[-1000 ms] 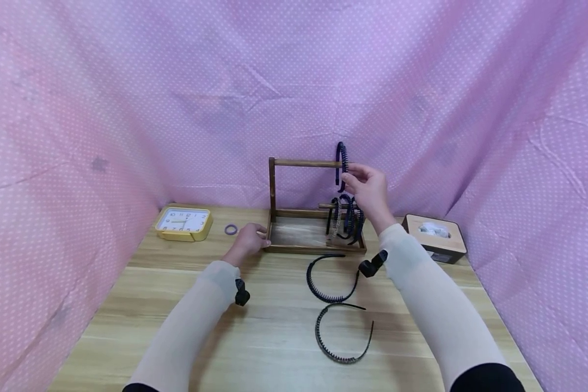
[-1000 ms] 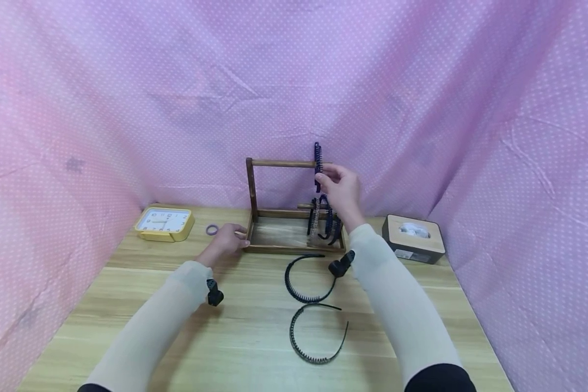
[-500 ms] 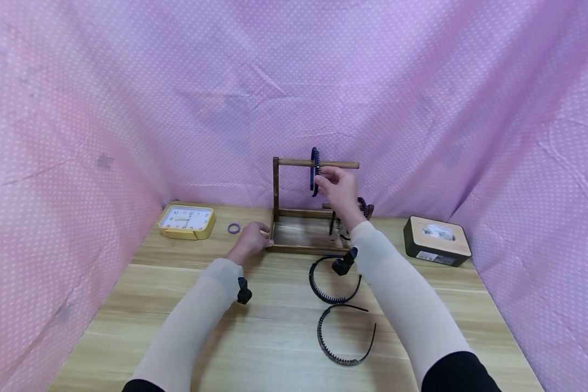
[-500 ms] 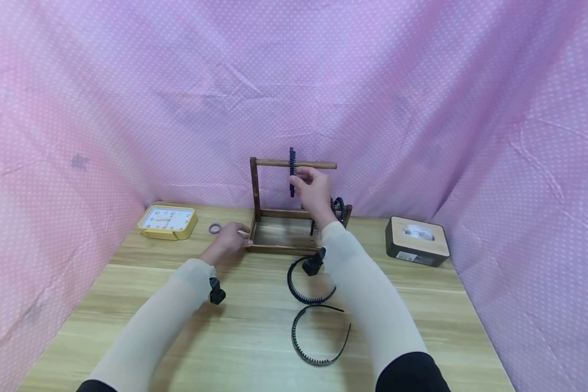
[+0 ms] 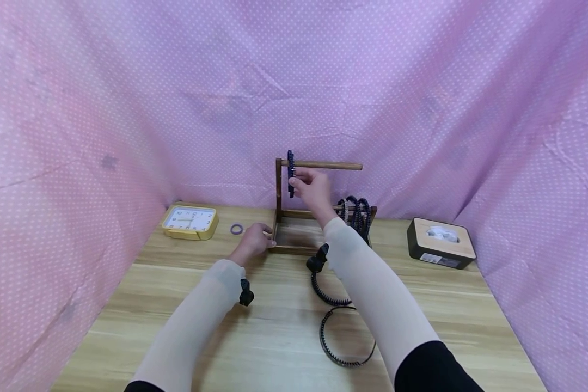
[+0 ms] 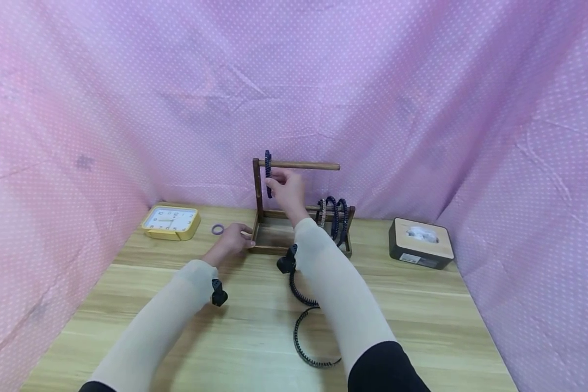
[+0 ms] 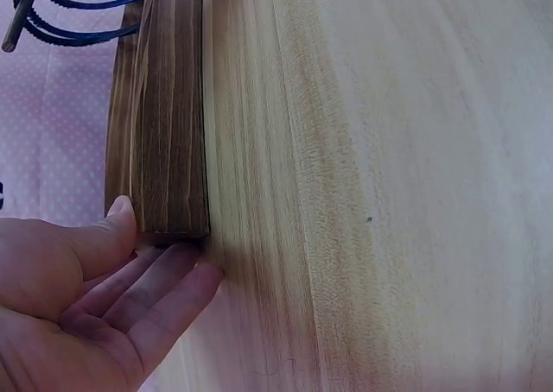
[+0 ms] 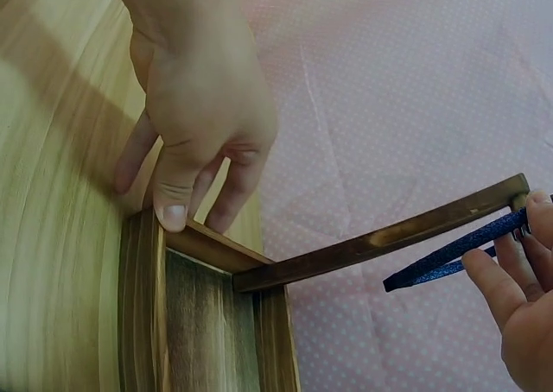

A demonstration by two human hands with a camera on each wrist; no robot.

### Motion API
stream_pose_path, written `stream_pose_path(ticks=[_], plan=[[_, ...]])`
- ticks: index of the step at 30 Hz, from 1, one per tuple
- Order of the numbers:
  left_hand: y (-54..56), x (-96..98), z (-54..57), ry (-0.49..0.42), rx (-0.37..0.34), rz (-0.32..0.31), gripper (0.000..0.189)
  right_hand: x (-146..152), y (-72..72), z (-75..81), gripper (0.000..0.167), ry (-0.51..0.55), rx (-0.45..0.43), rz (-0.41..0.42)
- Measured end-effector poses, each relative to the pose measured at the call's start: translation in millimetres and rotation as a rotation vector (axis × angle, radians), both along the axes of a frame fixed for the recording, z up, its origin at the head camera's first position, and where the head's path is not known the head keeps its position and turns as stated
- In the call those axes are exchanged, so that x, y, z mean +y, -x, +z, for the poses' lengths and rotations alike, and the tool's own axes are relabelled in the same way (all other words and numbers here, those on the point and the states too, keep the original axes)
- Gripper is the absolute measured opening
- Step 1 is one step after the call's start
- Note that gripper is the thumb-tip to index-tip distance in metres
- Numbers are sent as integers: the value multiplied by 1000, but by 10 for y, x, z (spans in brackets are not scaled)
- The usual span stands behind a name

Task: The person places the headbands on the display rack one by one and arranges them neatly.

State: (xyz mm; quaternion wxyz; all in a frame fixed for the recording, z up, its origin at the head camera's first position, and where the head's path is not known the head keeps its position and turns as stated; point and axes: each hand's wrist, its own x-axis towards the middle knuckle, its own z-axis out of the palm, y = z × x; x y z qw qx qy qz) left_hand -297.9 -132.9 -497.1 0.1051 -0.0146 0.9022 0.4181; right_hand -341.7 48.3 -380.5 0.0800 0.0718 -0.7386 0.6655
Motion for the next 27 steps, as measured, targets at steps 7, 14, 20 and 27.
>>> stream_pose_path(ticks=[7, 14, 20, 27], plan=[[-6, 12, -11, 4, 7, -1, 43, -71, 18, -51, 27, -21, -25, 4], [-2, 20, -5, 26, 14, 2, 42, -74, 14, -74, 29, -59, -59, 0], [6, 12, -5, 32, 30, -5, 41, -77, 24, -102, 28, -49, -62, 2], [11, -2, -7, 45, 24, -2, 41, -72, 23, -108, 32, -131, -4, -20]])
